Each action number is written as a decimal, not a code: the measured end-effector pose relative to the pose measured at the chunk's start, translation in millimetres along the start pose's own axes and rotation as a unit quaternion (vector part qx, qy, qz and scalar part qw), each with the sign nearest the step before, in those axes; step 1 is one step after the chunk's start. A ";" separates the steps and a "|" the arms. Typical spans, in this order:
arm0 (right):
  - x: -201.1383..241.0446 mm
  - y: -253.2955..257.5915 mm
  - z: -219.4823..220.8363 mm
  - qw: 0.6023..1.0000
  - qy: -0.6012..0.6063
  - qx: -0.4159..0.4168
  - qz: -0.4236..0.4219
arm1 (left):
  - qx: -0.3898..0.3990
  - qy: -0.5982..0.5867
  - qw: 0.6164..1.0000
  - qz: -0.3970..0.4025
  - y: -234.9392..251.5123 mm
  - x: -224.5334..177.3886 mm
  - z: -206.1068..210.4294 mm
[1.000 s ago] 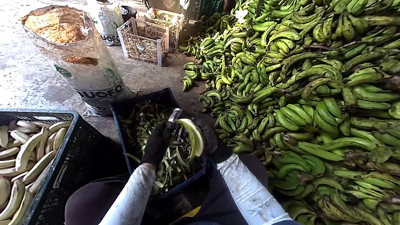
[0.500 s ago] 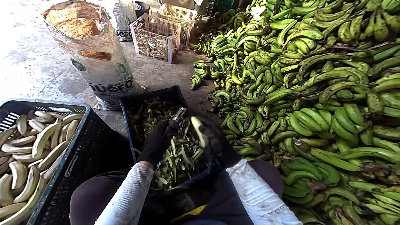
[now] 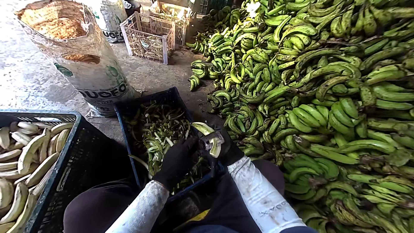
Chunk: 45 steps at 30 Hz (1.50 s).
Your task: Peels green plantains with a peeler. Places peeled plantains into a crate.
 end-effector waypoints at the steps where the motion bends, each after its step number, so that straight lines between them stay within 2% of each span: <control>1: 1.0 0.7 3.5 0.997 -0.069 -0.004 -0.021 | -0.023 0.005 0.999 -0.035 3.3 7.1 -2.3; 3: -1.4 5.8 11.8 0.998 -0.064 0.001 -0.011 | -0.068 -0.008 0.991 -0.114 7.0 23.3 -13.6; 5: -6.6 14.2 12.4 0.999 0.018 0.043 0.021 | -0.127 -0.052 0.974 -0.182 6.2 38.5 -29.0; 7: -7.4 16.1 12.7 0.993 0.085 0.058 0.054 | -0.168 -0.087 0.958 -0.215 1.4 47.8 -40.3; 10: -10.1 19.5 11.1 0.981 0.162 0.068 0.088 | -0.172 -0.090 0.972 -0.131 -0.5 42.2 -37.1; 12: -9.8 20.6 12.0 0.981 0.159 0.075 0.083 | -0.116 -0.038 0.990 -0.073 2.1 32.1 -24.0; 13: -9.0 19.3 13.3 0.985 0.138 0.077 0.073 | -0.086 -0.004 0.994 -0.069 3.5 27.6 -17.6; 15: -8.8 15.8 16.0 0.991 0.095 0.073 0.066 | -0.077 0.019 0.992 -0.096 5.3 28.0 -12.8; 17: -11.1 13.6 17.6 0.989 0.090 0.086 0.083 | -0.121 -0.002 0.982 -0.143 7.1 37.8 -24.2; 20: -7.6 9.8 13.4 0.982 0.136 0.075 0.105 | -0.182 -0.130 0.951 -0.213 2.5 53.7 -41.0; 23: -5.2 14.6 1.9 0.981 0.173 0.039 0.074 | -0.189 -0.294 0.915 -0.200 -4.4 51.3 -36.0; 26: -0.1 16.3 -4.2 0.977 0.196 0.082 0.034 | -0.145 -0.386 0.896 -0.163 -5.2 35.7 -24.2; 28: -0.5 15.0 -9.5 0.984 0.149 0.100 -0.016 | -0.109 -0.429 0.886 -0.139 -4.9 30.1 -19.2; 30: -2.5 14.5 -14.7 0.988 0.087 0.091 -0.090 | -0.081 -0.398 0.902 -0.145 -6.9 32.3 -15.6; 32: -4.6 15.5 -19.3 0.981 0.123 0.108 -0.101 | -0.082 -0.346 0.923 -0.147 -7.7 31.9 -12.4; 35: 2.5 13.6 -7.0 0.975 0.184 0.116 -0.035 | -0.093 -0.350 0.925 -0.119 -9.3 21.9 -8.9; 38: 4.0 12.2 -0.9 0.965 0.209 0.149 0.063 | -0.043 -0.482 0.869 -0.102 -9.3 11.1 3.1; 40: 3.4 13.2 0.0 0.967 0.189 0.165 0.049 | 0.021 -0.571 0.818 -0.069 -11.1 5.8 11.3; 42: 4.0 13.0 0.1 0.969 0.173 0.173 0.018 | 0.048 -0.624 0.779 -0.044 -13.0 1.1 15.0; 45: 6.5 12.0 -0.2 0.970 0.159 0.184 0.007 | 0.046 -0.642 0.765 -0.034 -13.8 -5.6 13.6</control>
Point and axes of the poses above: each hand's wrist, its own y-axis towards the middle knuckle, its own z-axis out of the palm, x = y × z, the point moved 4 cm from there along y, towards the middle knuckle, and after that the axes turned 8 degrees about z, right-handed, at the moved point
